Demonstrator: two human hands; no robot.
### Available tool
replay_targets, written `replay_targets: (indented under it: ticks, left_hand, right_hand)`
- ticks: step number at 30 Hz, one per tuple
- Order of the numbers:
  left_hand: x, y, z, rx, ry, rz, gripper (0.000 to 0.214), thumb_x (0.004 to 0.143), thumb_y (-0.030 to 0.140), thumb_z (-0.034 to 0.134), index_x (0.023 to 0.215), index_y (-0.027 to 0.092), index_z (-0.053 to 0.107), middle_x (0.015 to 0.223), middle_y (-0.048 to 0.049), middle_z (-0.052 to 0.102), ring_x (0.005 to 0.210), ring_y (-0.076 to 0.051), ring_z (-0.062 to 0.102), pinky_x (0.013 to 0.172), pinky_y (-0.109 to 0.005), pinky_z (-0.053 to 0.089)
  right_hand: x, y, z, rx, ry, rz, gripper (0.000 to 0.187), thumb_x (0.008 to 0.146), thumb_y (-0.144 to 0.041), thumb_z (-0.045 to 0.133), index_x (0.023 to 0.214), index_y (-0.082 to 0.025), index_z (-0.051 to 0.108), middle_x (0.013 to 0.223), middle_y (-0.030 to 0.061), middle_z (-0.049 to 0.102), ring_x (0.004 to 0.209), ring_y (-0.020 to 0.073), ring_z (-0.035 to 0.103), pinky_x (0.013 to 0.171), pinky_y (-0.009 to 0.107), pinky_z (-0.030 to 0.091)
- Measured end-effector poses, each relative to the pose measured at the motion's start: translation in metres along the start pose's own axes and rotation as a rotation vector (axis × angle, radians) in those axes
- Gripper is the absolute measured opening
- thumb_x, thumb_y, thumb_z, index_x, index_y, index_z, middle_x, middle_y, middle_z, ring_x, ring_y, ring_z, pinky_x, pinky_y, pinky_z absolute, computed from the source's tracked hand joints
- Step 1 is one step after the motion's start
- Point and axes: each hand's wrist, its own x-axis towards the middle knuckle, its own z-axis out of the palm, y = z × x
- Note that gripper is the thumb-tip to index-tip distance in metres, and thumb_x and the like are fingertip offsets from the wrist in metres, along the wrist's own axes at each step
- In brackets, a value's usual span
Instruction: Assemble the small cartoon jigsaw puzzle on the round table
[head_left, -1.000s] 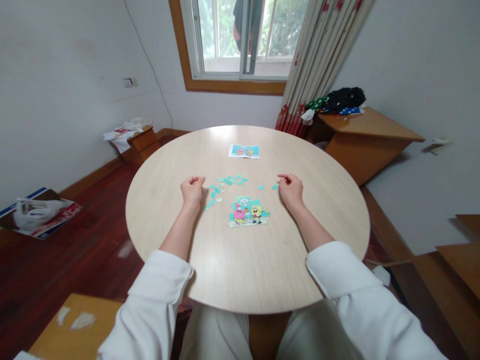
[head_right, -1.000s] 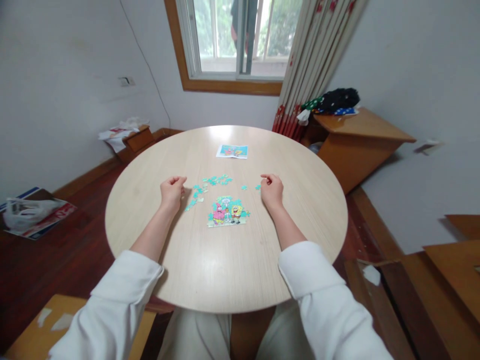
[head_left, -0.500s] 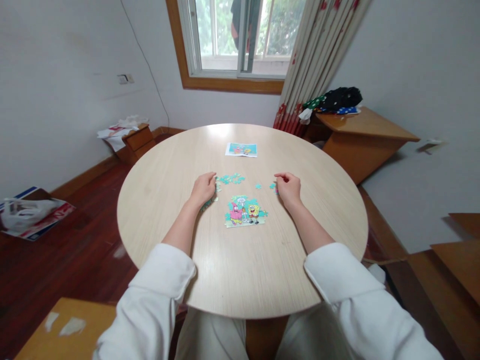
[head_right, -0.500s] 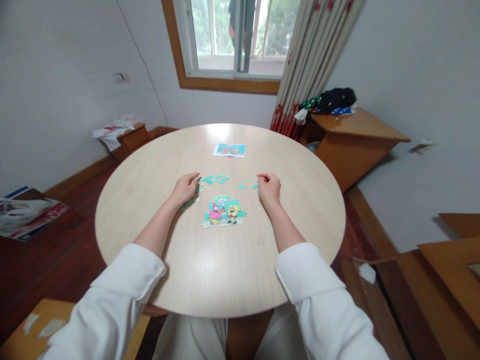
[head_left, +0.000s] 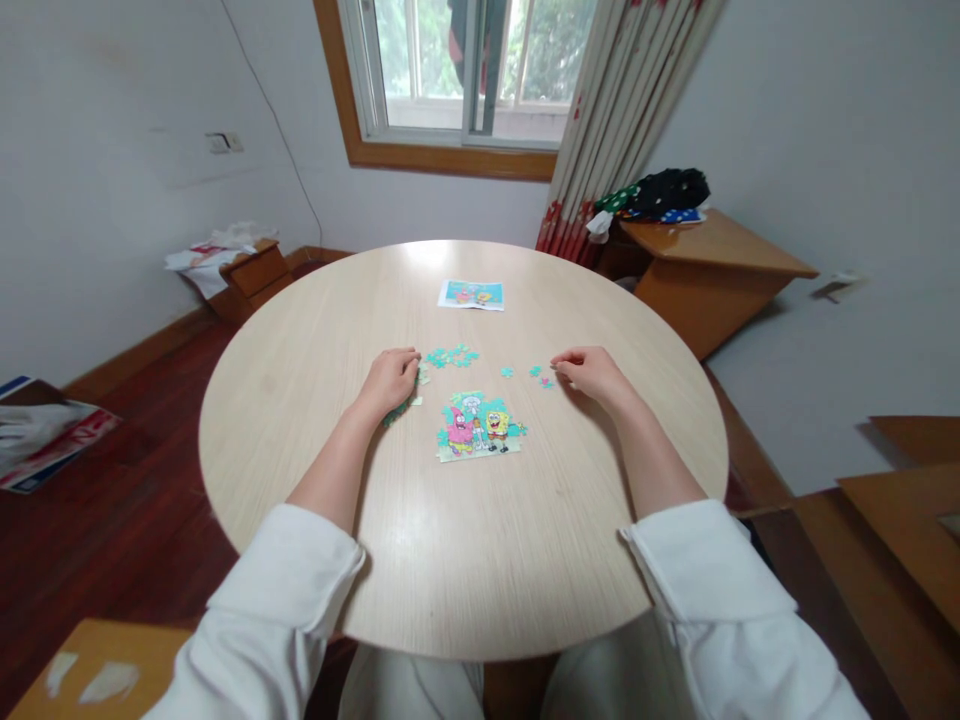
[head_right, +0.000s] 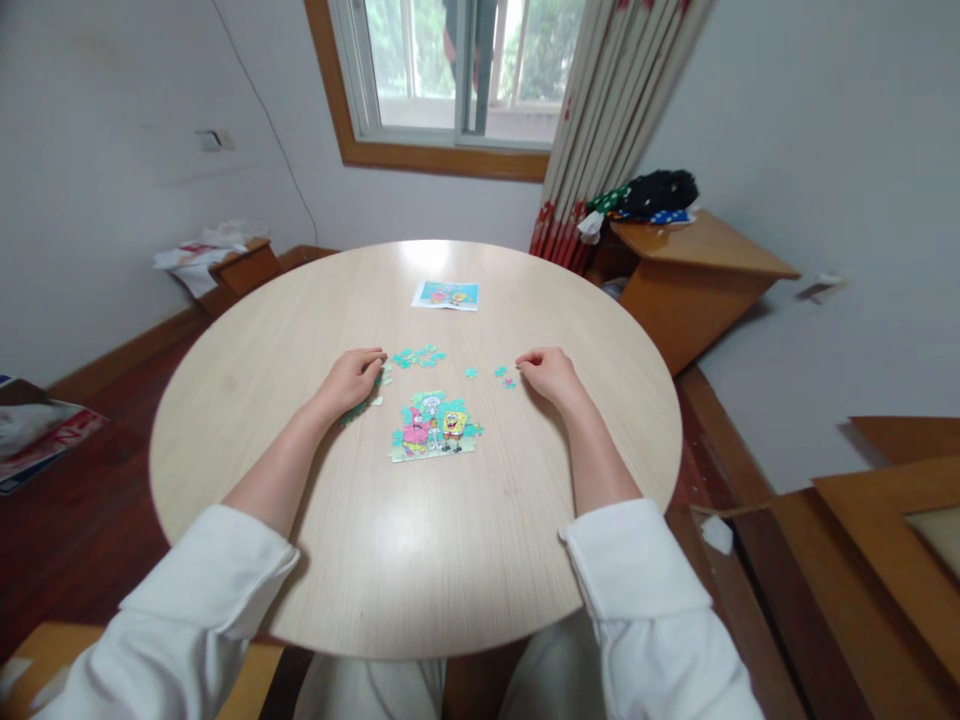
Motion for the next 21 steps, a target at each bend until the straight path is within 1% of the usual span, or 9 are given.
replay_targets:
  ticks: [3,6,8,11,14,18,21]
  left_hand:
    - [0.0,0.001,-0.002,-0.075,0.013,-0.061,0.035,0.087,0.021,0.041,0.098,0.015,0.073,0.112,-0.0104,0.072,0.109,-0.024,0.063,0.098,-0.035,0.045]
    - [0.0,0.0,-0.004,-0.161,0.056,-0.174,0.037,0.087,0.022,0.042,0.107,0.012,0.072,0.117,-0.012,0.07,0.112,-0.025,0.063,0.1,-0.035,0.044]
    - [0.0,-0.001,-0.004,-0.195,0.075,-0.209,0.038,0.088,0.022,0.043,0.111,0.011,0.071,0.119,-0.0127,0.069,0.114,-0.024,0.062,0.102,-0.035,0.043]
    - [0.0,-0.002,-0.004,-0.213,0.084,-0.224,0.037,0.088,0.021,0.044,0.111,0.011,0.071,0.119,-0.0121,0.069,0.113,-0.024,0.063,0.102,-0.035,0.043]
    - [0.001,-0.001,-0.004,-0.21,0.085,-0.235,0.037,0.087,0.02,0.045,0.111,0.01,0.071,0.119,-0.0125,0.069,0.113,-0.023,0.063,0.102,-0.034,0.043]
    - [0.001,-0.001,-0.004,-0.208,0.078,-0.235,0.035,0.087,0.02,0.047,0.11,0.011,0.071,0.118,-0.0123,0.07,0.113,-0.023,0.063,0.102,-0.034,0.043]
    - [0.001,-0.001,-0.004,-0.212,0.082,-0.226,0.034,0.086,0.019,0.047,0.11,0.012,0.071,0.118,-0.0117,0.07,0.112,-0.023,0.063,0.102,-0.034,0.044]
  right_hand:
    - [-0.005,-0.008,0.0,-0.098,0.011,0.003,0.012,0.072,-0.019,0.061,0.074,-0.014,0.072,0.073,0.0071,0.07,0.069,0.0167,0.061,0.068,0.029,0.044]
    - [-0.01,-0.016,0.005,-0.157,0.038,-0.02,0.011,0.073,-0.021,0.064,0.07,-0.014,0.071,0.073,0.0068,0.071,0.07,0.0168,0.061,0.068,0.028,0.043]
    - [-0.012,-0.019,0.009,-0.157,0.031,-0.047,0.012,0.073,-0.025,0.066,0.07,-0.014,0.071,0.071,0.0067,0.07,0.068,0.0166,0.061,0.065,0.028,0.042]
    - [-0.013,-0.02,0.011,-0.146,0.011,-0.083,0.015,0.07,-0.029,0.071,0.072,-0.014,0.072,0.069,0.0059,0.069,0.065,0.016,0.059,0.063,0.028,0.041]
    - [-0.012,-0.02,0.012,-0.153,0.009,-0.084,0.019,0.065,-0.029,0.076,0.075,-0.014,0.072,0.07,0.0049,0.068,0.064,0.0155,0.058,0.064,0.029,0.041]
    - [-0.011,-0.018,0.013,-0.155,0.017,-0.091,0.018,0.064,-0.026,0.076,0.076,-0.014,0.071,0.073,0.0047,0.068,0.066,0.0155,0.058,0.065,0.029,0.042]
    - [-0.008,-0.015,0.015,-0.13,0.0,-0.098,0.019,0.064,-0.026,0.075,0.078,-0.014,0.071,0.074,0.0045,0.068,0.067,0.0158,0.059,0.066,0.029,0.043]
